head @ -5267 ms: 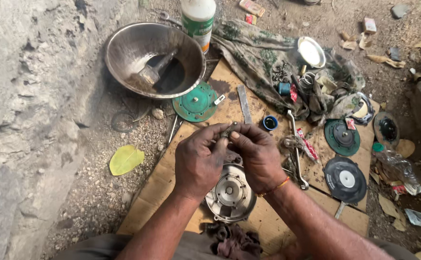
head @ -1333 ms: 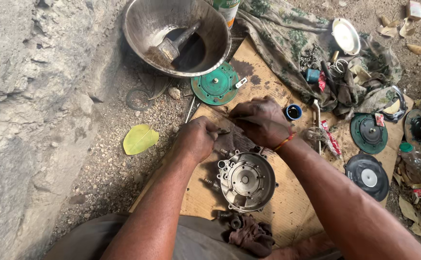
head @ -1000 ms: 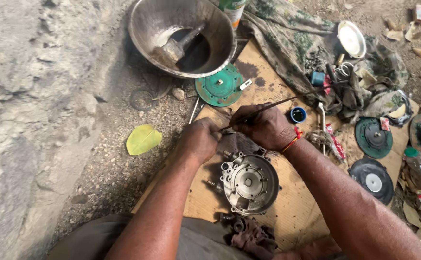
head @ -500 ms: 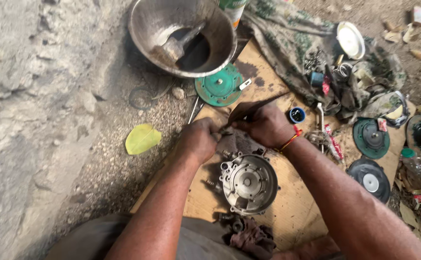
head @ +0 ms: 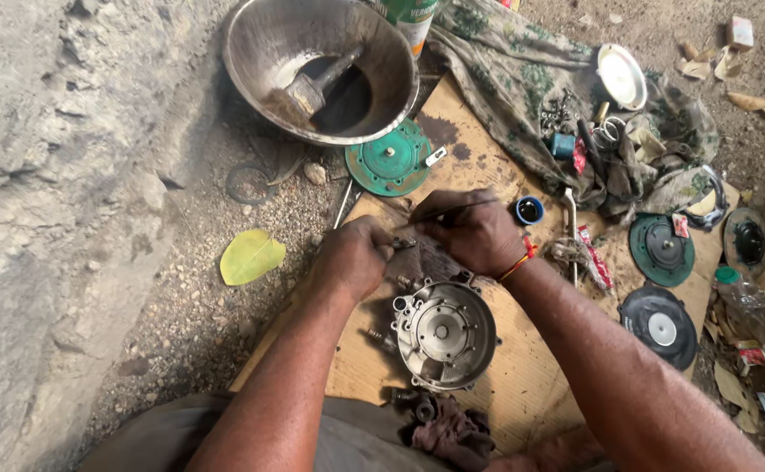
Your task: The person disassembles and cleans a mechanical component, using tools to remove small parts and wiping the assembly with a cloth.
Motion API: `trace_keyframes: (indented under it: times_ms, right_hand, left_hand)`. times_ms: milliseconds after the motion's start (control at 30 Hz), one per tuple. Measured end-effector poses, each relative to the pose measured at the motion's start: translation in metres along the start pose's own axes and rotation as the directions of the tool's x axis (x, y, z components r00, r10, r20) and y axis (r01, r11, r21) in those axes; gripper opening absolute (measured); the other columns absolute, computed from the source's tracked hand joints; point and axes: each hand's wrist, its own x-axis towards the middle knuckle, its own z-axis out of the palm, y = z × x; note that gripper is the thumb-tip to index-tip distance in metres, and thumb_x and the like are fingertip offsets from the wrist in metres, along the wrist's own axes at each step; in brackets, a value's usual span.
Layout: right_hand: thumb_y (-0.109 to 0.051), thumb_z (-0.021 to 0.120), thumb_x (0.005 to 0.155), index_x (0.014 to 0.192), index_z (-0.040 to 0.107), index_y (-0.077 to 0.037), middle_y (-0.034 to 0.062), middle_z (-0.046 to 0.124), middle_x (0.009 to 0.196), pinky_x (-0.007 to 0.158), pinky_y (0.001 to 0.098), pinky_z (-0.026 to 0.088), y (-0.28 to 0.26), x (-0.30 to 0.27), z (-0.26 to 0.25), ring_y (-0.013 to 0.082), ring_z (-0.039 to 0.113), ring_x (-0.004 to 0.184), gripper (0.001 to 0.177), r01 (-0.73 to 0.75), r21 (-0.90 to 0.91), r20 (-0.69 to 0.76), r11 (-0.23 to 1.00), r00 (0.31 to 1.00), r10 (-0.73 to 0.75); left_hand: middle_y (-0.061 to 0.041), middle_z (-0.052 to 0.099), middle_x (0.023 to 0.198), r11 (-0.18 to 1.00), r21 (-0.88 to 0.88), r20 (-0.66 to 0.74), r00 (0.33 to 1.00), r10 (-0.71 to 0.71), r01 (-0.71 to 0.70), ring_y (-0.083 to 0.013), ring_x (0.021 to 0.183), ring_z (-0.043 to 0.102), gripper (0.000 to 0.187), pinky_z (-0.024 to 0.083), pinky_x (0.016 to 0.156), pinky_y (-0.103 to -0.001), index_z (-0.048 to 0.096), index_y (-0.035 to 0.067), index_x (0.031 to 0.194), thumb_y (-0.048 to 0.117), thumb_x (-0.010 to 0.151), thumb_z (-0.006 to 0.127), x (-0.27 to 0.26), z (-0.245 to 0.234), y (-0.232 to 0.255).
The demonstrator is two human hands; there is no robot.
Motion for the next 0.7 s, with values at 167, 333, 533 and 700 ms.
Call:
trace_keyframes:
  times_ms: [167,333,533,700]
  right_hand:
    - [-0.01,0.077,0.089,0.095,0.074,-0.007,0.0061,0.077,0.088,0.071,0.0312,0.058,0.0,0.005,0.001,0.0178,0.074,0.078,0.008,0.045,-0.006,0.031,0.999,0.998,-0.045]
    - [-0.011,0.076,0.088,0.097,0.076,-0.009,0.0033,0.079,0.089,0.073,0.0307,0.059,-0.01,0.005,-0.008,0.014,0.074,0.079,0.01,-0.169,0.09,0.016,0.982,0.986,0.168]
    - [-0.011,0.076,0.087,0.097,0.076,-0.009,0.0042,0.077,0.088,0.074,0.0304,0.057,-0.013,0.002,-0.024,0.0136,0.072,0.081,0.01,-0.156,0.012,0.085,0.988,0.984,0.155]
    - [-0.015,0.076,0.088,0.097,0.075,-0.009,0.0035,0.078,0.086,0.071,0.0305,0.058,-0.012,0.002,-0.013,0.0134,0.074,0.079,0.011,-0.11,0.008,0.138,0.994,0.985,0.108]
  left_hand:
    - [-0.007,0.077,0.106,0.999,0.035,-0.014,1.0,0.025,-0.025,-0.0188,0.094,0.074,0.014,0.058,0.083,-0.036,0.072,0.013,0.107,0.018,0.095,0.067,0.001,0.0,0.0]
    - [-0.008,0.076,0.108,0.999,0.028,-0.005,1.0,-0.016,0.016,-0.0187,0.088,0.075,0.015,0.059,0.078,-0.038,0.068,0.012,0.111,0.016,0.098,0.064,-0.006,-0.003,0.006]
    - [-0.009,0.078,0.098,0.99,0.088,-0.131,0.984,0.124,-0.114,-0.0198,0.084,0.076,0.021,0.06,0.077,-0.036,0.071,0.012,0.111,0.021,0.093,0.07,0.002,0.006,0.0]
    - [-0.01,0.078,0.093,0.988,0.123,-0.156,0.981,0.114,-0.095,-0.023,0.082,0.076,0.014,0.06,0.075,-0.039,0.075,0.013,0.105,0.012,0.094,0.066,0.001,0.007,-0.001]
